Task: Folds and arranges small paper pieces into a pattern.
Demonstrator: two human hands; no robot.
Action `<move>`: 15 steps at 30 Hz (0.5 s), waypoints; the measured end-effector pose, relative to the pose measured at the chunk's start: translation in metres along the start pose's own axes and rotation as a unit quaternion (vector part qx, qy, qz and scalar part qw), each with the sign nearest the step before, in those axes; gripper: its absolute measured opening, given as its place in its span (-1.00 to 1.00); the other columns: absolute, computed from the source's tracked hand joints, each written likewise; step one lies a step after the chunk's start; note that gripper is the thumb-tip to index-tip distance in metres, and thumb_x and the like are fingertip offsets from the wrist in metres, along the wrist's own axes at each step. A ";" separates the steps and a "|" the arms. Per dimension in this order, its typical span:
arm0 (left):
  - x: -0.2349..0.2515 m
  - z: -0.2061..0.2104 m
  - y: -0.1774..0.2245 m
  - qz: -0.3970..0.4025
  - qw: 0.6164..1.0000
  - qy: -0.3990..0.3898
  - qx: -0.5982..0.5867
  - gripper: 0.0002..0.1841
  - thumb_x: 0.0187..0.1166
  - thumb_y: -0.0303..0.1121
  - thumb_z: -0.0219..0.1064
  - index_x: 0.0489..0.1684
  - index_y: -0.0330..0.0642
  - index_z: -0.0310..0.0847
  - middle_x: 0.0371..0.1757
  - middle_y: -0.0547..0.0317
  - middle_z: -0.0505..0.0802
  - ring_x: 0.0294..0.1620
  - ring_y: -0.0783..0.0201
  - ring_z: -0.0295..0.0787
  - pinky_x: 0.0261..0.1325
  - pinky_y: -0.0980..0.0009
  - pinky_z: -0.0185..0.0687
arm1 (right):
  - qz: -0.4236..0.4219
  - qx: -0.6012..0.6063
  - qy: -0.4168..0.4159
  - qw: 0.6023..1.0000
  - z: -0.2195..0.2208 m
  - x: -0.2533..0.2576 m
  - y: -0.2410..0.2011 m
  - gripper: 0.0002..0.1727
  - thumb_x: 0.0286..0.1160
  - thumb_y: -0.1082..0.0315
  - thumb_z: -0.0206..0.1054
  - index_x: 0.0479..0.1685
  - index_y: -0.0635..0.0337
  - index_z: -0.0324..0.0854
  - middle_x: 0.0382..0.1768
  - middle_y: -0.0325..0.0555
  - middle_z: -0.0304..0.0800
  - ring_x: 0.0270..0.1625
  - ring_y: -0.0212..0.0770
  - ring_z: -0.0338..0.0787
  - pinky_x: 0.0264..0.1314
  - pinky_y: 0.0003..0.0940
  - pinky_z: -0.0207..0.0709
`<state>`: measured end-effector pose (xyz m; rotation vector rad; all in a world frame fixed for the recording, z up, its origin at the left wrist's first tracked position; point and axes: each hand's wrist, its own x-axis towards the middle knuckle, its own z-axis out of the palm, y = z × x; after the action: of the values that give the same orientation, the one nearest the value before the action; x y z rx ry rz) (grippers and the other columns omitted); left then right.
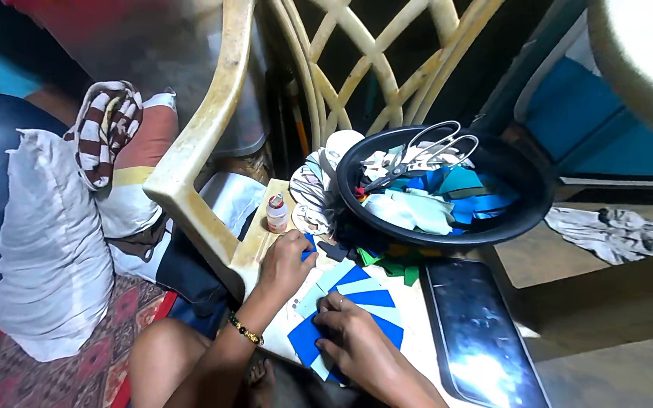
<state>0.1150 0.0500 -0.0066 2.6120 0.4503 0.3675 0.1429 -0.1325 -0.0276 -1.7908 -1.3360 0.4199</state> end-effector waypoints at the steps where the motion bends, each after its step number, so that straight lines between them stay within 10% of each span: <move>1: -0.001 0.000 -0.001 0.001 1.000 0.005 -0.006 -0.79 0.60 -0.40 0.35 -0.15 -0.39 0.84 0.03 -0.17 0.86 0.07 -0.02 0.82 0.26 0.10 0.66 | 0.004 0.001 -0.006 1.000 -0.001 0.000 0.000 -0.80 0.15 0.61 0.51 -0.20 0.44 0.84 -0.10 0.21 0.72 -0.10 -0.05 0.77 0.00 -0.29 0.70; 11: 0.001 -0.013 -0.008 -0.095 0.981 -0.004 -0.172 -0.84 0.61 -0.45 0.35 -0.18 -0.38 0.82 0.09 -0.09 0.85 0.11 0.27 0.78 0.24 0.38 0.64 | -0.001 0.010 -0.004 1.000 -0.001 0.001 0.001 -0.80 0.13 0.62 0.53 -0.21 0.46 0.84 -0.11 0.23 0.72 -0.13 -0.02 0.78 -0.03 -0.28 0.71; 15: 0.001 -0.016 -0.006 -0.181 0.949 0.067 -0.248 -0.87 0.61 -0.48 0.34 -0.17 -0.39 0.77 -0.17 0.04 0.84 -0.24 0.39 0.76 -0.03 0.44 0.70 | -0.003 0.007 0.000 1.000 -0.001 0.001 0.000 -0.80 0.12 0.63 0.53 -0.22 0.45 0.84 -0.12 0.22 0.72 -0.13 -0.03 0.77 -0.04 -0.30 0.70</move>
<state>0.1093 0.0613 0.0044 1.9768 0.7603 0.4646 0.1437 -0.1321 -0.0273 -1.7745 -1.3356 0.4251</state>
